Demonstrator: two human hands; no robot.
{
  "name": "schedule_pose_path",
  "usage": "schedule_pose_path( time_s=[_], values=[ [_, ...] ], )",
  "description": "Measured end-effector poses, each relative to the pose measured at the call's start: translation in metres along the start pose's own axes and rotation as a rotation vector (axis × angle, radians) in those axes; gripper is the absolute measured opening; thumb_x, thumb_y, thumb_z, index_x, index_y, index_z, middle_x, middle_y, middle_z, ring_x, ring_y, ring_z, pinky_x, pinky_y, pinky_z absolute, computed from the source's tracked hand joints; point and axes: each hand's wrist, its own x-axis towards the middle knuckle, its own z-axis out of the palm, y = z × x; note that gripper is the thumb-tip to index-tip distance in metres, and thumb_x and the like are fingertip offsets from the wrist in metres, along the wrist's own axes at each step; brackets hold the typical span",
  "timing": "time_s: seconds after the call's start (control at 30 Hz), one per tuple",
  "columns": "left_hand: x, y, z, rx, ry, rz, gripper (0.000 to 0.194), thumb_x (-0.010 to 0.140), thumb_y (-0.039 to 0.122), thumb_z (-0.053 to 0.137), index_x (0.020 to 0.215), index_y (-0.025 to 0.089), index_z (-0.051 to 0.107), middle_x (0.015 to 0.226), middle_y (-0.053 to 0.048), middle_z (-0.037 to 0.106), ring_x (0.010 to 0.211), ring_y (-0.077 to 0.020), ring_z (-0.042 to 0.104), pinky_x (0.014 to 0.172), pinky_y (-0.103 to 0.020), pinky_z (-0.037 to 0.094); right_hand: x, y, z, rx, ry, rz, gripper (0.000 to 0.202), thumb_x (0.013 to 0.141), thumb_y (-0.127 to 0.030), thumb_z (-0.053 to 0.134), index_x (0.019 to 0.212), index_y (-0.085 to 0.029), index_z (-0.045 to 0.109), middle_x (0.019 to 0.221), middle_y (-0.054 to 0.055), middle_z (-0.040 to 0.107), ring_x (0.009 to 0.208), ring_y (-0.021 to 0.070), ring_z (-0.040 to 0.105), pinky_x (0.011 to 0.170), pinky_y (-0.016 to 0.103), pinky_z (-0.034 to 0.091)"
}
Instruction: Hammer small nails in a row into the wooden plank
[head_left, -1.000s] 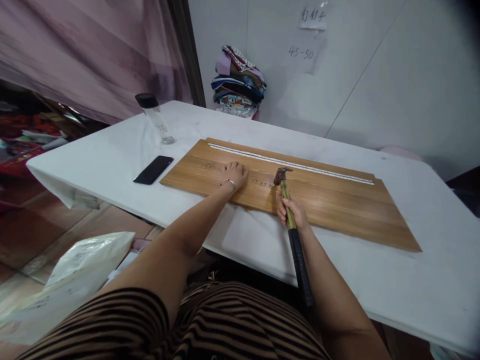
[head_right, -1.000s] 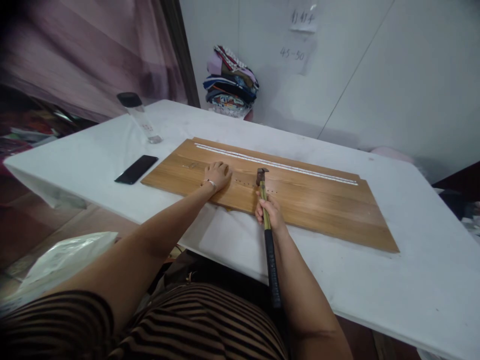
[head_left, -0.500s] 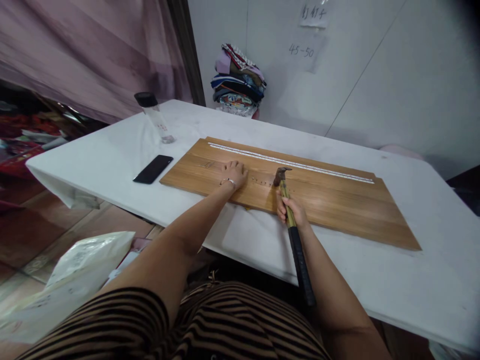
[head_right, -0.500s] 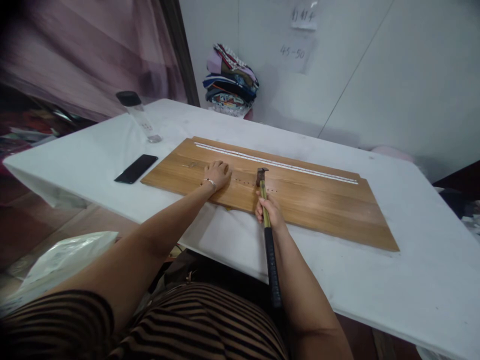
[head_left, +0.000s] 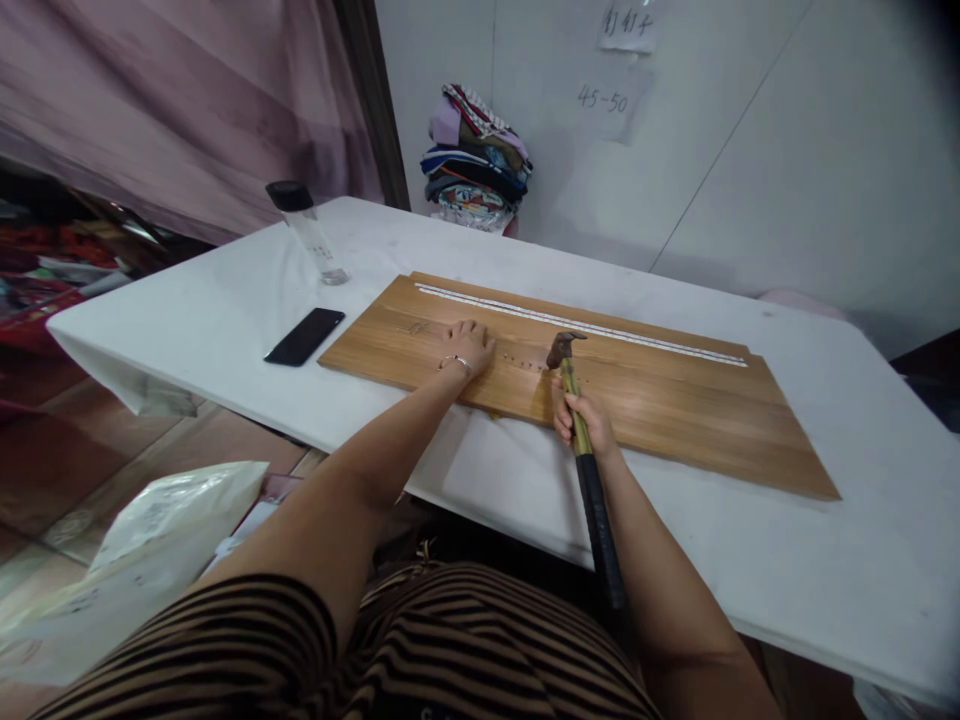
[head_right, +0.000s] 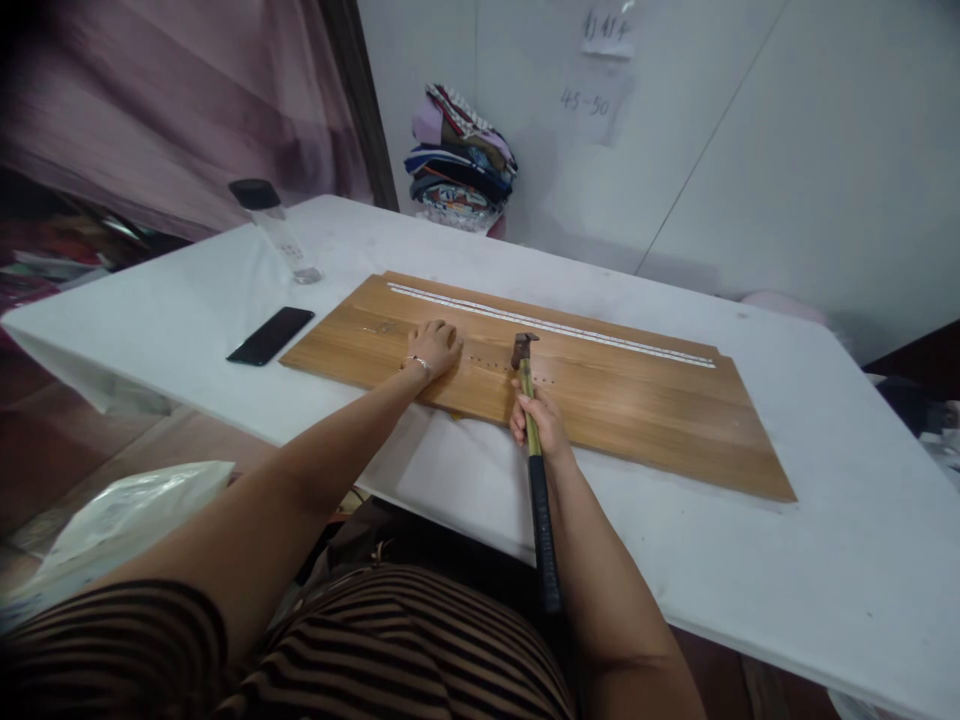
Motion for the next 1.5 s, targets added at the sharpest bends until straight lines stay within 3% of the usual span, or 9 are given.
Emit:
schedule_pose_path(
  time_s=[0.27, 0.77, 1.5],
  values=[
    [-0.0005, 0.0007, -0.0010, 0.021, -0.002, 0.005, 0.042, 0.097, 0.040, 0.041, 0.125, 0.020, 0.066, 0.149, -0.014, 0.055, 0.137, -0.0307, 0.044, 0.112, -0.048, 0.032, 0.0006, -0.0004, -0.0003, 0.000, -0.003, 0.016, 0.047, 0.076, -0.046, 0.073, 0.110, -0.020, 0.055, 0.049, -0.012, 0.049, 0.035, 0.0111, 0.045, 0.033, 0.023, 0.031],
    [0.0002, 0.0000, -0.0006, -0.002, 0.000, 0.002, 0.038, 0.097, 0.041, 0.042, 0.124, 0.027, 0.065, 0.147, -0.011, 0.057, 0.138, -0.0313, 0.043, 0.112, -0.050, 0.031, 0.0002, -0.0011, 0.0004, -0.014, 0.015, 0.018, 0.047, 0.075, -0.047, 0.075, 0.110, -0.021, 0.055, 0.050, -0.011, 0.049, 0.036, 0.0118, 0.047, 0.033, 0.023, 0.032],
    [-0.0006, 0.0001, -0.0009, 0.016, 0.000, -0.004, 0.040, 0.098, 0.042, 0.042, 0.125, 0.024, 0.066, 0.148, -0.012, 0.055, 0.138, -0.0305, 0.043, 0.113, -0.048, 0.031, -0.0001, -0.0010, 0.0004, -0.002, -0.011, 0.016, 0.047, 0.076, -0.047, 0.074, 0.111, -0.021, 0.056, 0.050, -0.011, 0.048, 0.036, 0.0112, 0.045, 0.033, 0.023, 0.031]
  ],
)
